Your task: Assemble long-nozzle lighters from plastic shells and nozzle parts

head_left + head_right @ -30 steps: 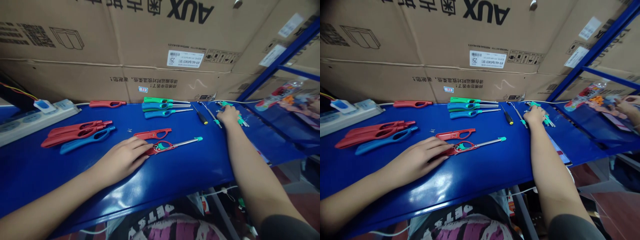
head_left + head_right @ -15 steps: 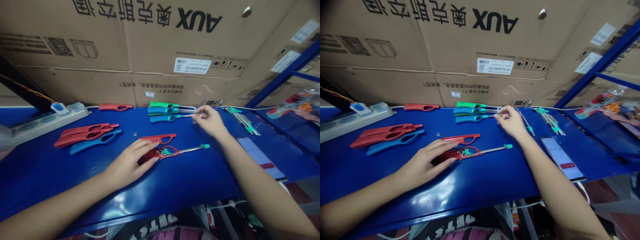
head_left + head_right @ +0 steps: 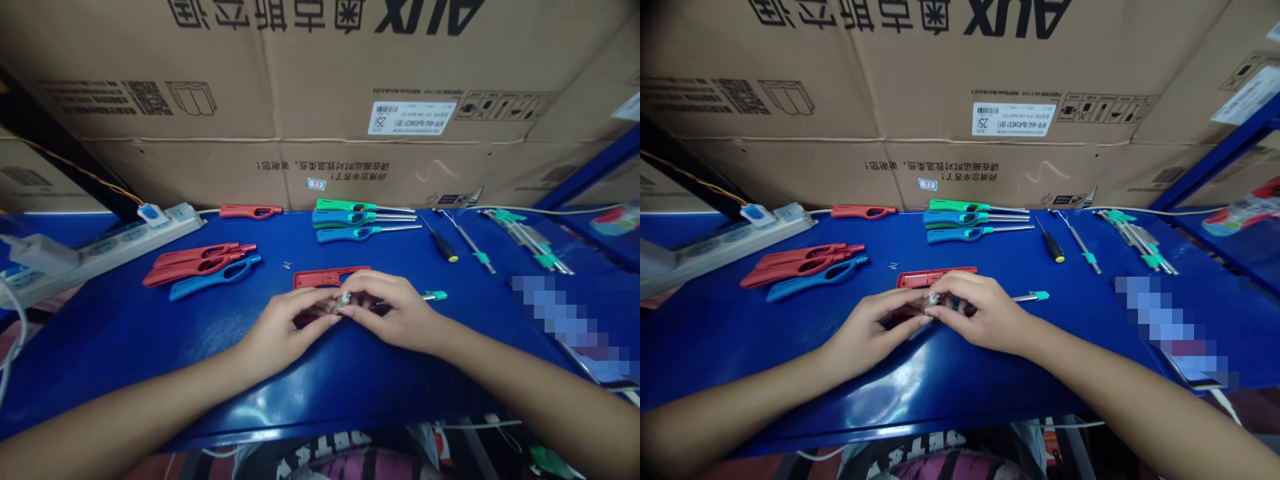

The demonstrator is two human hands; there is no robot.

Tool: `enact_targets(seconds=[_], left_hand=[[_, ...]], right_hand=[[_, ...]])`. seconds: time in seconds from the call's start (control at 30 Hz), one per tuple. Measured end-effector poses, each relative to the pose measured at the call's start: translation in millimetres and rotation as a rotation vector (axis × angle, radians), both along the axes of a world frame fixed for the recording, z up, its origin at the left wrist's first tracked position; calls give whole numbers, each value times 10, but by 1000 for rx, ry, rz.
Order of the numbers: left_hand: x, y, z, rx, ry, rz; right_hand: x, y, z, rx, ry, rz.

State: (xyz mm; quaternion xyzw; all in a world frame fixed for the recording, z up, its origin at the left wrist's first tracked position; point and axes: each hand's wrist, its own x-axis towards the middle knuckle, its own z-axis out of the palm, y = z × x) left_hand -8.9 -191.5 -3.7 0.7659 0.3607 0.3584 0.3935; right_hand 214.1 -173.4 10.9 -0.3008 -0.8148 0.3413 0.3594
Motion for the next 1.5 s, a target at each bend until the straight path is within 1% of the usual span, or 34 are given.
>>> enact_targets(seconds=[0.03, 0.1, 0.2, 0.27, 0.33, 0.47, 0.53, 0.6, 0.77, 0.83, 0.93, 1.03, 1.1, 1.2, 1.4, 1.5], left_hand=[[-3, 2, 8, 30, 21, -10], [-14, 3, 27, 76, 50, -39], [-39, 8, 52, 68, 58, -49], [-59, 22, 63, 14, 36, -26], [-76, 45, 67, -79, -11, 10], [-91, 94, 49, -311, -103, 63], [-91, 107, 36, -369, -137, 78], [-92, 111, 31, -380, -151, 85], [-102, 101, 55, -370, -104, 65], [-107, 100, 66, -373, -92, 69], [-120, 104, 81, -387, -88, 73], [-138, 115, 92, -401, -71, 58], [-149, 125, 92, -398, -59, 45], [-159, 142, 83, -371, -35, 14], [-151, 154, 79, -369, -10, 7], [-137, 137, 99, -338, -11, -7]], right_hand=[[7, 9, 4, 73, -23, 9], [24, 31, 4, 153, -49, 18], [62, 64, 8, 150, -59, -4], [97, 81, 30, 137, -86, -31], [133, 93, 57, 131, -155, -23], [169, 98, 60, 159, -396, 86], [163, 96, 27, 210, -489, 126], [152, 97, -11, 214, -495, 128], [149, 116, -41, 36, -287, 73], [153, 127, -33, -51, -254, 39], [157, 147, -34, -279, -222, 12], [161, 176, -60, -536, -116, 58], [166, 200, -79, -640, -39, 64], [174, 232, -89, -685, 16, 45], [177, 240, -105, -659, 17, 42], [170, 228, -131, -654, 38, 59]])
